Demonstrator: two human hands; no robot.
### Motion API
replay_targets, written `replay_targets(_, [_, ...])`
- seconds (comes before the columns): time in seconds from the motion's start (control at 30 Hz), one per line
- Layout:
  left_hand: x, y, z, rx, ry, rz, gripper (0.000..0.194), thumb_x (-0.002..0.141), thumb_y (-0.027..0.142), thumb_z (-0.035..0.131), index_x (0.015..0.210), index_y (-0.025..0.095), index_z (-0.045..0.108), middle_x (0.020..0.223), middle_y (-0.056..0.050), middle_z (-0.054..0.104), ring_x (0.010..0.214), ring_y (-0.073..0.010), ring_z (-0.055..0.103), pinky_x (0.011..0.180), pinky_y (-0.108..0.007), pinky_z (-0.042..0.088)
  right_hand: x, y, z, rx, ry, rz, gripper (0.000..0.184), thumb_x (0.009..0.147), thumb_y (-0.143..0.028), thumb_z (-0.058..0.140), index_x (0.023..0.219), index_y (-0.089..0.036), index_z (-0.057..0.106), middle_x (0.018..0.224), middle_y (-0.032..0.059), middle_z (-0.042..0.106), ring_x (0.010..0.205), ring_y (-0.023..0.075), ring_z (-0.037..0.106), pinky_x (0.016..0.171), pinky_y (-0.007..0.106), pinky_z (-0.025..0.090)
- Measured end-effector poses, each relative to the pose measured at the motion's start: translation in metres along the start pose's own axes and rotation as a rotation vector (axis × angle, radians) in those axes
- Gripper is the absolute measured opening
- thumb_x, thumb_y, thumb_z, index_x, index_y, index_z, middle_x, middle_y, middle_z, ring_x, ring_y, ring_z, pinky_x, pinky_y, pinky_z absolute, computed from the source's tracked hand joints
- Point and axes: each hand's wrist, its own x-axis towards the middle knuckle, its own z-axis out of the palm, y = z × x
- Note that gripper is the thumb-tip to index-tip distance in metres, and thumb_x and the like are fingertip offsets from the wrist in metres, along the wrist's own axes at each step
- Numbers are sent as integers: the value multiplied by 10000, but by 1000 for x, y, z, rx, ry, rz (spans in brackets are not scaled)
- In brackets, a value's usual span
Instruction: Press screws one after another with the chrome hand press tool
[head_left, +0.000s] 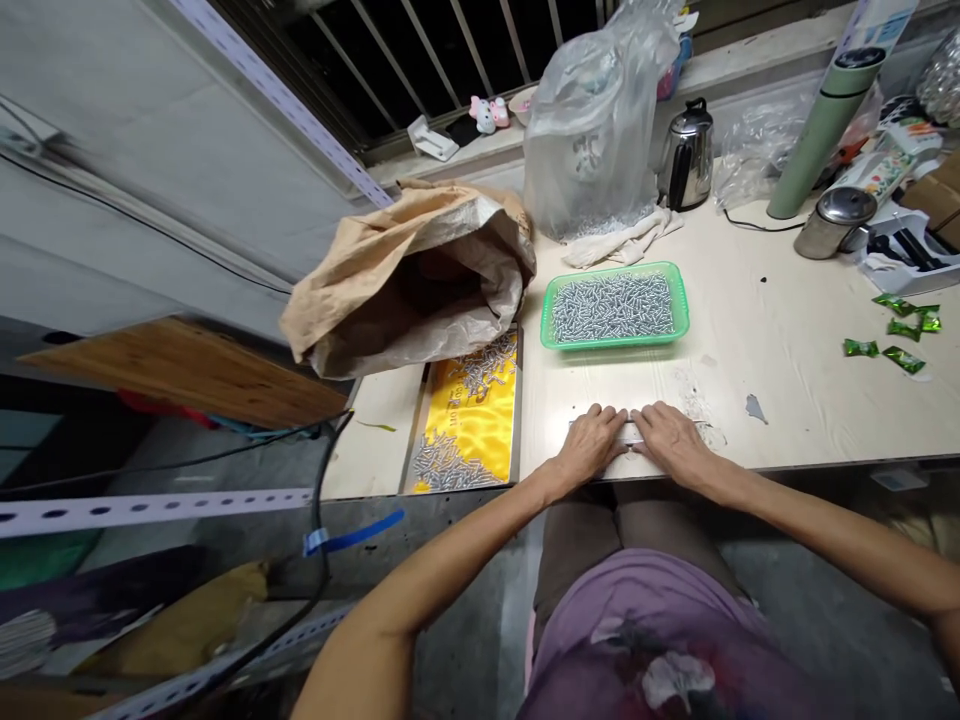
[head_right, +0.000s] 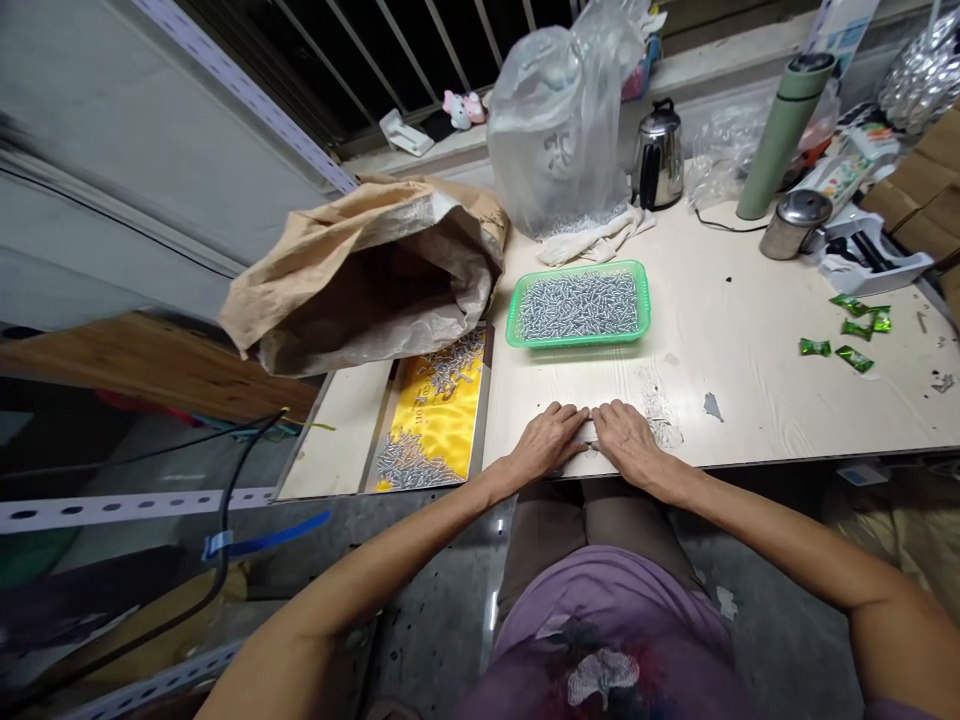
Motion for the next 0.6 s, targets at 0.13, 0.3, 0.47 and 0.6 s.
replay_targets(0.13, [-24, -23, -8, -182, 167, -113, 359, 856, 338, 596, 1177, 177, 579, 1127, -102, 604, 1062, -227, 553, 909, -348, 453, -11, 7, 8, 79, 99, -67, 560, 817, -385, 629, 1286, -120, 478, 1266, 199, 542, 1158, 310, 486, 921, 439, 423])
replay_targets(0.3, [-59, -30, -18, -187, 35, -568, 284, 882, 365, 531, 779, 149, 684, 855, -80, 660, 829, -188, 609, 711, -268, 432, -17, 2, 27, 99, 197, -166, 351, 877, -272, 528, 1212, -170, 545, 1370, 176, 463, 1313, 310, 352, 1004, 497, 349])
replay_targets(0.47, [-55, -16, -18, -222, -145, -705, 278, 785, 428, 625, 794, 164, 709, 850, -66, 697, 816, -191, 623, 613, -241, 379, -7, -10, 26, 74, 157, -153, 144, 902, -195, 508, 906, -177, 650, 955, 98, 620, 944, 221, 504, 799, 346, 382])
replay_targets(0.6, [-39, -14, -23, -238, -250, -720, 214, 767, 338, 617, 815, 163, 731, 774, -64, 704, 776, -191, 646, 585, -235, 378, 2, -11, 16, 13, 125, -117, 158, 914, -186, 505, 840, -190, 645, 803, 59, 598, 828, 199, 467, 718, 331, 306])
